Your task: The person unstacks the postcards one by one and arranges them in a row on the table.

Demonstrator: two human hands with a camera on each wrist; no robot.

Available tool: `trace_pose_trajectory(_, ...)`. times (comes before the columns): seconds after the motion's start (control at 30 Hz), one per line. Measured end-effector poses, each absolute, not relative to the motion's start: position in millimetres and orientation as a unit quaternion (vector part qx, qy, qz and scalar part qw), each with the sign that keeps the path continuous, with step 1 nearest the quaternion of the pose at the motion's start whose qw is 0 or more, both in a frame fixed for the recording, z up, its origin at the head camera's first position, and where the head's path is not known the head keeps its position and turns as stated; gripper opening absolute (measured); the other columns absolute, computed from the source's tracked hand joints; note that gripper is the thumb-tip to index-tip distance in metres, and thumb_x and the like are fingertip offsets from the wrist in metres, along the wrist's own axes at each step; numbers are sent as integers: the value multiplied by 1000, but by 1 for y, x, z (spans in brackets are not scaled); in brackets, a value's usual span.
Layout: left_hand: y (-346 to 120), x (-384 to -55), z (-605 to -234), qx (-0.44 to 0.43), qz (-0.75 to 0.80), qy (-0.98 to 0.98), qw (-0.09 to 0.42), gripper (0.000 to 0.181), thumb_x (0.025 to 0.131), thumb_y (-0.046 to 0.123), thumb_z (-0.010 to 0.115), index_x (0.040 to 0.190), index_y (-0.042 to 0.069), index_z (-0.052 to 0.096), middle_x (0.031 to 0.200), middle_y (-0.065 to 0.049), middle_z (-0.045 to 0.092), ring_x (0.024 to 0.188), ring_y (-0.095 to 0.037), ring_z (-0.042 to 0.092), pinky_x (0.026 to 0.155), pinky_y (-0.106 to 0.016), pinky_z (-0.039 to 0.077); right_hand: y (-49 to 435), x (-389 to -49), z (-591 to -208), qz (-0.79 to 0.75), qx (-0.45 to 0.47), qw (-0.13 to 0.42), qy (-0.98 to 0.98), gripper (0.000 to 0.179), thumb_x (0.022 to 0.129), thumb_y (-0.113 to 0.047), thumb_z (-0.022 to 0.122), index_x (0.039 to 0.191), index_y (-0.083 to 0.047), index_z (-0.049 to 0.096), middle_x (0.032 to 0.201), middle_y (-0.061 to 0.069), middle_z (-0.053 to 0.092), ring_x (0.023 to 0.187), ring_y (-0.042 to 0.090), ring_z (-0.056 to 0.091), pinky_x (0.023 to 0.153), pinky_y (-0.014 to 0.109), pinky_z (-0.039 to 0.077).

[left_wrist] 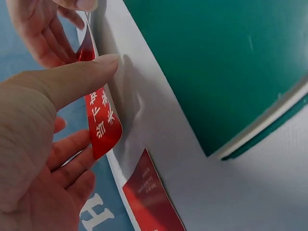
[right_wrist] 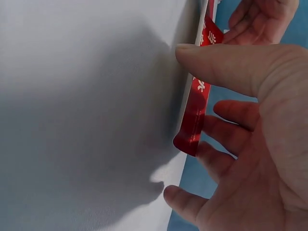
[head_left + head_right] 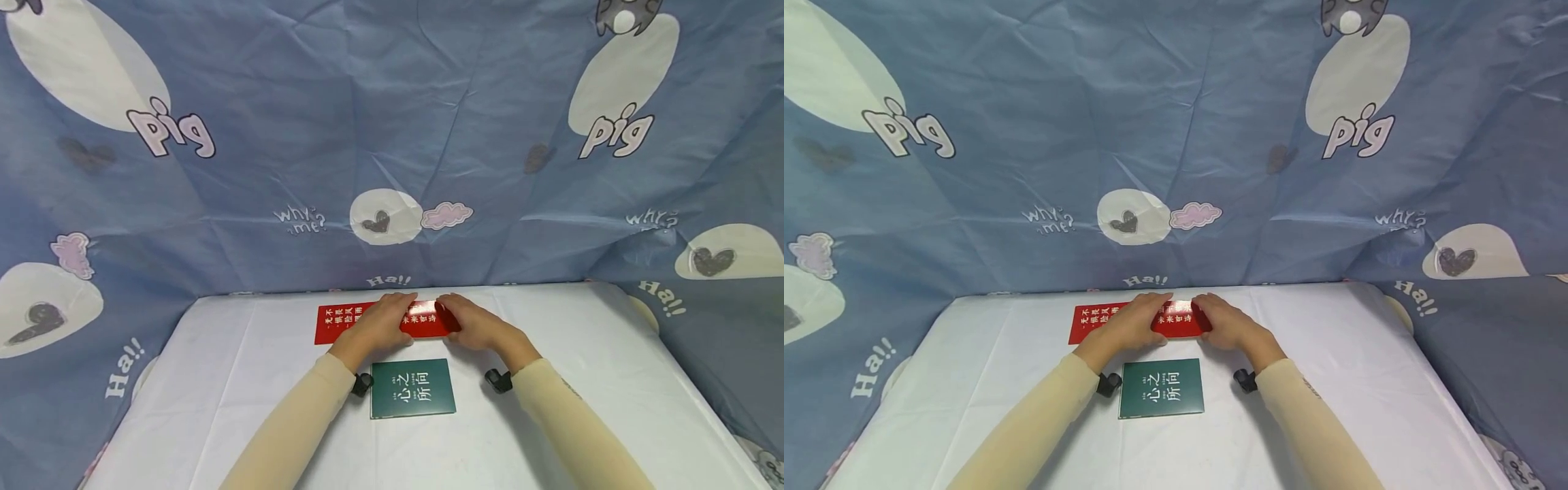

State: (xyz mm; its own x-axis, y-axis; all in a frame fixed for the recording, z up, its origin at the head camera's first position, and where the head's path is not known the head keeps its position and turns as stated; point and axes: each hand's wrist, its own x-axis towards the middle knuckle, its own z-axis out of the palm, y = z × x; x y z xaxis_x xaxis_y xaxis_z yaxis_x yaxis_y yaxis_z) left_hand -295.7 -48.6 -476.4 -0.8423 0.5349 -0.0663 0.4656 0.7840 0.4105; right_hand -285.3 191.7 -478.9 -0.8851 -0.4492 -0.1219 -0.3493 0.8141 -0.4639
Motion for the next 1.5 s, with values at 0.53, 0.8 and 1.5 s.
trace_pose_trajectory(0.53, -53, -302, -479, 256, 194, 939, 120, 95, 87, 26, 87, 164, 14, 34, 164, -8, 41, 152, -29, 34, 125, -45, 28, 188, -294, -485, -233, -200, 147, 940, 82, 90, -10, 78, 160, -3, 37, 164, 21, 37, 152, 41, 30, 123, 59, 25)
trace_pose_trajectory(0.8, -53, -304, -480, 254, 190, 940, 128, 96, 87, 28, 87, 164, 12, 33, 165, -8, 40, 152, -29, 34, 126, -44, 26, 193, -297, -488, -245, -192, 152, 938, 80, 92, -11, 76, 161, -5, 36, 165, 21, 33, 153, 43, 27, 124, 60, 22)
trace_pose_trajectory(1.5, -67, -305, -483, 234, 201, 945, 106, 108, 81, 34, 92, 165, 10, 29, 163, -13, 41, 152, -32, 35, 126, -46, 24, 194, -298, -496, -288, -173, 124, 934, 80, 90, -15, 79, 160, -11, 41, 165, 21, 34, 150, 44, 32, 120, 63, 29)
